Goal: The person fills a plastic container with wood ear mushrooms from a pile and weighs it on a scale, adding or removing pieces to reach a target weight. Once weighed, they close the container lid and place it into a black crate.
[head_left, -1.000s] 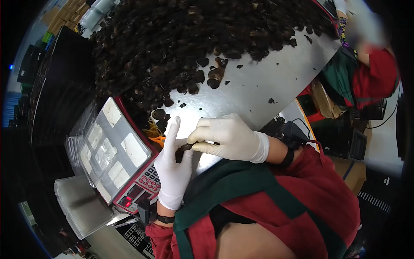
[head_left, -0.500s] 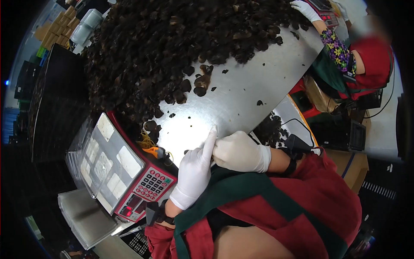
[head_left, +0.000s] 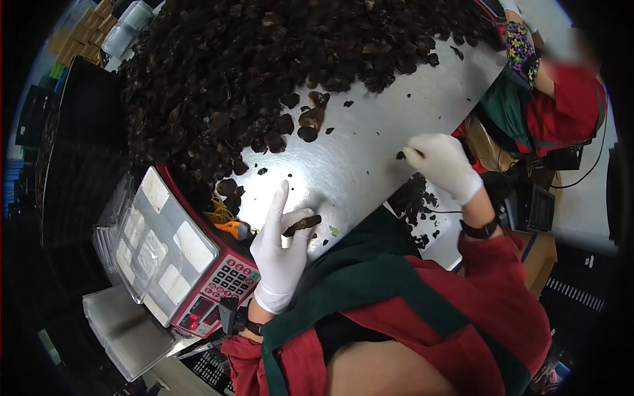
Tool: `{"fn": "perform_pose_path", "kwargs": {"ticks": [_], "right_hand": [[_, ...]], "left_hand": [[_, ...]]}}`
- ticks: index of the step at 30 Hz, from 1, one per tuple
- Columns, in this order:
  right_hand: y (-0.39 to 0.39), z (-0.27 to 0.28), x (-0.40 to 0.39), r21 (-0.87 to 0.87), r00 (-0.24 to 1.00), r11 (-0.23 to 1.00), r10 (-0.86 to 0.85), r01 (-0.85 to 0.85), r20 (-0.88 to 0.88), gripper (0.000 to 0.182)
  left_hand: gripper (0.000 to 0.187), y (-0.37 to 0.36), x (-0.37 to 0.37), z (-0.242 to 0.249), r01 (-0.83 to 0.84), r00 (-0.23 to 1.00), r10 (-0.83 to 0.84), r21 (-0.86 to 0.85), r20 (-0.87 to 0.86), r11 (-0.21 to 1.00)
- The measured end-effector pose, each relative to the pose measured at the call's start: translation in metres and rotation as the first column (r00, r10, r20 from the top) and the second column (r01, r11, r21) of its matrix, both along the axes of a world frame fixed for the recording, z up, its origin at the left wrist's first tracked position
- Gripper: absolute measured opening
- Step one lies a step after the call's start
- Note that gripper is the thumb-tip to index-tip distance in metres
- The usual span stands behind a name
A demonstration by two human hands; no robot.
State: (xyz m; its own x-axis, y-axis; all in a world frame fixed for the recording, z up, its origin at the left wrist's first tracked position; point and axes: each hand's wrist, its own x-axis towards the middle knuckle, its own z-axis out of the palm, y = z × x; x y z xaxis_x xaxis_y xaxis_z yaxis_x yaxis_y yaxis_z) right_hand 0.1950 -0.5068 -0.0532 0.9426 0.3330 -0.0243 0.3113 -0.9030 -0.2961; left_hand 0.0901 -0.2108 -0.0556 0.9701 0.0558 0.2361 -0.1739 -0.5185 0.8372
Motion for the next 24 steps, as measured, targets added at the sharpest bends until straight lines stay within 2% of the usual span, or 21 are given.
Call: {"fn": "perform_pose_path", "kwargs": {"ticks": [1,2,4,5,6,7,9,11,12,13,15,17,18,19,21,22,24], "right_hand": [[0.016,-0.010,0.011,0.093,0.994,0.994,0.044,-0.053,0.102,0.015],[0.037,-0.022,0.023,0.181,0.975,0.977,0.077,-0.116,0.208,0.015],[0.086,-0.026,0.053,0.278,0.950,0.931,0.159,-0.235,0.269,0.021],[0.113,-0.029,0.072,0.316,0.955,0.918,0.162,-0.238,0.250,0.022],[0.140,-0.030,0.091,0.353,0.959,0.904,0.165,-0.240,0.230,0.023],[0.164,-0.023,0.104,0.314,0.960,0.921,0.164,-0.232,0.229,0.027],[0.201,-0.029,0.131,0.323,0.927,0.888,0.236,-0.327,0.291,0.043],[0.227,-0.051,0.136,0.323,0.895,0.864,0.266,-0.386,0.358,0.050],[0.232,-0.064,0.129,0.223,0.880,0.873,0.359,-0.435,0.310,0.055],[0.230,-0.069,0.120,0.123,0.831,0.858,0.433,-0.499,0.348,0.049],[0.218,-0.073,0.105,0.208,0.798,0.783,0.513,-0.586,0.317,0.036],[0.196,-0.071,0.093,0.254,0.771,0.729,0.582,-0.636,0.260,0.028],[0.184,-0.069,0.086,0.264,0.776,0.732,0.560,-0.628,0.290,0.024],[0.172,-0.065,0.080,0.314,0.803,0.741,0.522,-0.594,0.286,0.020],[0.151,-0.058,0.077,0.278,0.808,0.772,0.470,-0.571,0.355,0.017],[0.140,-0.056,0.076,0.279,0.830,0.795,0.443,-0.538,0.338,0.018],[0.121,-0.053,0.074,0.283,0.873,0.836,0.391,-0.469,0.291,0.021]], "left_hand": [[0.058,0.000,0.000,0.001,-0.014,1.000,0.014,-0.030,-0.014,0.999],[0.058,0.003,-0.001,0.001,-0.015,1.000,0.015,-0.026,-0.006,1.000],[0.036,0.012,-0.006,0.002,0.085,0.994,-0.096,0.167,0.058,0.982],[0.036,0.014,-0.011,0.006,0.080,0.994,-0.092,0.172,0.062,0.982],[0.028,0.016,-0.017,0.014,0.026,0.999,-0.030,0.149,0.022,0.988],[0.021,0.019,-0.023,0.022,-0.028,0.999,0.031,0.128,-0.019,0.991],[0.022,0.031,-0.035,0.038,-0.107,0.993,0.112,0.126,-0.039,0.986],[0.020,0.054,-0.049,0.040,-0.271,0.962,0.265,0.173,0.059,0.947],[0.021,0.070,-0.057,0.040,-0.371,0.928,0.358,0.153,0.107,0.916],[0.022,0.086,-0.062,0.040,-0.464,0.882,0.445,0.127,0.155,0.876],[0.028,0.117,-0.063,0.047,-0.637,0.756,0.585,0.121,0.293,0.761],[0.033,0.149,-0.065,0.057,-0.691,0.719,0.626,0.215,0.302,0.690],[0.034,0.164,-0.068,0.059,-0.712,0.702,0.644,0.300,0.304,0.635],[0.035,0.176,-0.068,0.057,-0.716,0.698,0.641,0.294,0.318,0.634],[0.034,0.191,-0.065,0.057,-0.674,0.734,0.612,0.426,0.293,0.604],[0.034,0.197,-0.065,0.055,-0.666,0.741,0.610,0.425,0.282,0.613],[0.035,0.206,-0.065,0.049,-0.588,0.785,0.614,0.418,0.087,0.692]]}}
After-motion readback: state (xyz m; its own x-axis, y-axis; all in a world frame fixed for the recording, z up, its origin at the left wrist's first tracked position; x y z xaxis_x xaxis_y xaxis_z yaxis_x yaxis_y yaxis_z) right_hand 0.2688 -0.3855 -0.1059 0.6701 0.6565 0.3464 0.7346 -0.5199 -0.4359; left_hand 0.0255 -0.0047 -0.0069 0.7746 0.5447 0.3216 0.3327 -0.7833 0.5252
